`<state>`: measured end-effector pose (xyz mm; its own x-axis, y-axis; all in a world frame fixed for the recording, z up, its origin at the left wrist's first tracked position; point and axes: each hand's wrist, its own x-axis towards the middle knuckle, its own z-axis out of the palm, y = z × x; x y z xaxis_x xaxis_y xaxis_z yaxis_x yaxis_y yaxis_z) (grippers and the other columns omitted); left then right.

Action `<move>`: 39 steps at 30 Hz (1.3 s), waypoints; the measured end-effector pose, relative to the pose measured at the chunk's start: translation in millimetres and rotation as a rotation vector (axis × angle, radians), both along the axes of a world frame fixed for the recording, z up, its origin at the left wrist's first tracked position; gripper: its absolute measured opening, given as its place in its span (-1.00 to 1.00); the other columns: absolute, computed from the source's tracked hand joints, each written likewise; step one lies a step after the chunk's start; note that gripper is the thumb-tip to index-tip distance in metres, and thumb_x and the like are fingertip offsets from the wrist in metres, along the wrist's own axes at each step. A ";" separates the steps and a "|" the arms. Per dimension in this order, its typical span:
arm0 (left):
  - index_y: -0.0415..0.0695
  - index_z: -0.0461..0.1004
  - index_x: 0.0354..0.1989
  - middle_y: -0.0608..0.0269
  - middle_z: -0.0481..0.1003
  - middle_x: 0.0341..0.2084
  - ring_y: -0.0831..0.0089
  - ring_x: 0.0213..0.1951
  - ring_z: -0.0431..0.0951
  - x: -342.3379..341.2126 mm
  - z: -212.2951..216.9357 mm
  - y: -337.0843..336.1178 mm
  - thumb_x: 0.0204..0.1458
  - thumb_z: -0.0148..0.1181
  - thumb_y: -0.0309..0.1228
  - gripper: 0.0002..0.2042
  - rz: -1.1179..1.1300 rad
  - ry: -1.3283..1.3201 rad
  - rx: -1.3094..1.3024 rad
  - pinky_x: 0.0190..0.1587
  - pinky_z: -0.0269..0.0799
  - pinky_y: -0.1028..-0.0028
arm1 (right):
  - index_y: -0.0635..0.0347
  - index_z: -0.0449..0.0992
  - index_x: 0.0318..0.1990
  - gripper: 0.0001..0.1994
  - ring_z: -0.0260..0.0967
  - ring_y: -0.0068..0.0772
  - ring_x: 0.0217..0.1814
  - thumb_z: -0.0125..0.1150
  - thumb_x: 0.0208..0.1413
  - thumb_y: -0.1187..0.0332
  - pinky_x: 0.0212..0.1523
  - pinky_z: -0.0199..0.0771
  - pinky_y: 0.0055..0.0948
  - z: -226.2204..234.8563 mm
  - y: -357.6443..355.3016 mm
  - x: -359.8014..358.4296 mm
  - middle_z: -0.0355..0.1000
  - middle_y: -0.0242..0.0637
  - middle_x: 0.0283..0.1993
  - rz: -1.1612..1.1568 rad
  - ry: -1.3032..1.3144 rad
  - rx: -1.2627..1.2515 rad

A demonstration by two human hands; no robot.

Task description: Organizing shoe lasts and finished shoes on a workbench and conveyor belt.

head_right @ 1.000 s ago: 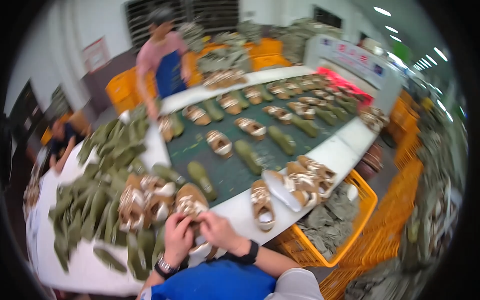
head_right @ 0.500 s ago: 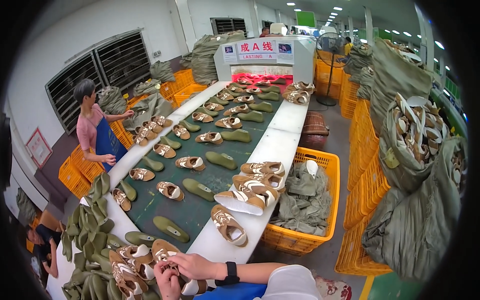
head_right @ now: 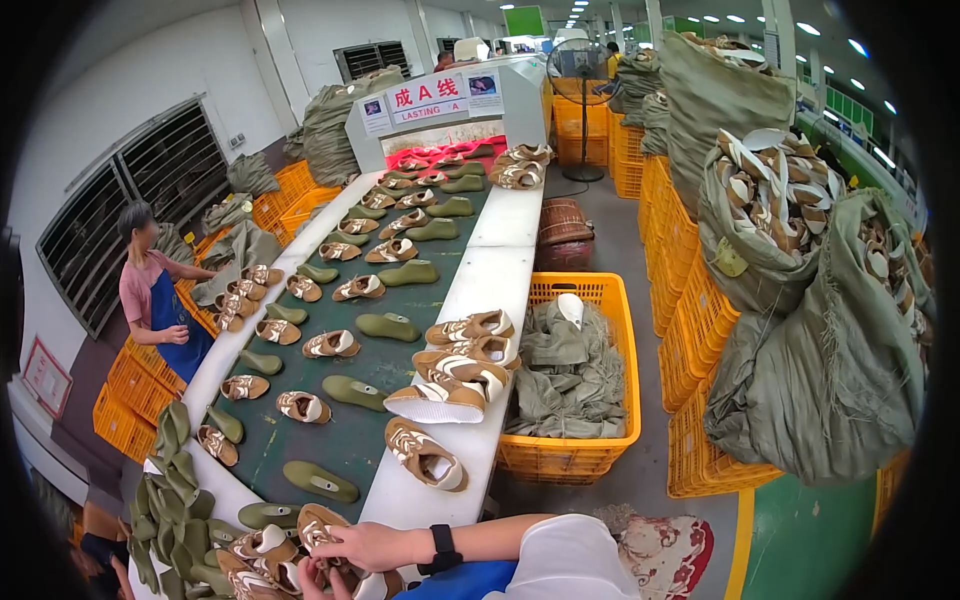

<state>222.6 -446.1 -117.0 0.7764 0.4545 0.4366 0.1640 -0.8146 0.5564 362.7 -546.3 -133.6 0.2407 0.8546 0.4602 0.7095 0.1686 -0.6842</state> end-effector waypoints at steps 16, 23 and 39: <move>-0.37 0.25 -0.04 -0.07 0.44 -0.20 0.27 -0.16 0.47 -1.2 3.0 -4.0 0.04 0.05 -0.62 -0.71 0.132 -0.173 -0.356 -0.11 0.42 0.43 | 0.08 0.31 -0.02 -0.61 0.36 -0.16 -0.46 0.02 -0.10 0.52 -0.51 0.40 -0.29 -12.3 11.9 -10.0 0.24 -0.26 -0.31 -0.063 0.021 -0.023; -0.36 0.32 -0.10 -0.04 0.48 -0.24 0.28 -0.21 0.51 -3.9 6.5 -9.7 0.04 0.05 -0.60 -0.76 0.205 -0.158 -0.248 -0.15 0.42 0.44 | 0.01 0.34 -0.07 -0.65 0.34 -0.09 -0.44 -0.03 -0.08 0.52 -0.48 0.38 -0.22 -14.2 12.9 -15.9 0.24 -0.22 -0.31 -0.052 0.113 -0.064; -0.26 0.39 -0.13 -0.03 0.47 -0.22 0.05 -0.17 0.48 -38.0 -25.6 10.9 -0.16 0.25 -0.50 -0.64 0.011 0.037 -0.287 -0.13 0.40 0.32 | -0.03 0.41 -0.28 -0.84 0.37 -0.05 -0.41 0.03 -0.07 0.42 -0.43 0.39 -0.18 -68.5 -11.3 39.4 0.29 -0.16 -0.37 -0.165 -0.185 -0.415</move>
<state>184.6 -435.2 -142.6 0.7835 0.5642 0.2606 0.1964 -0.6226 0.7575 402.0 -557.6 -202.1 0.3346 0.9325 0.1361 0.8198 -0.2168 -0.5300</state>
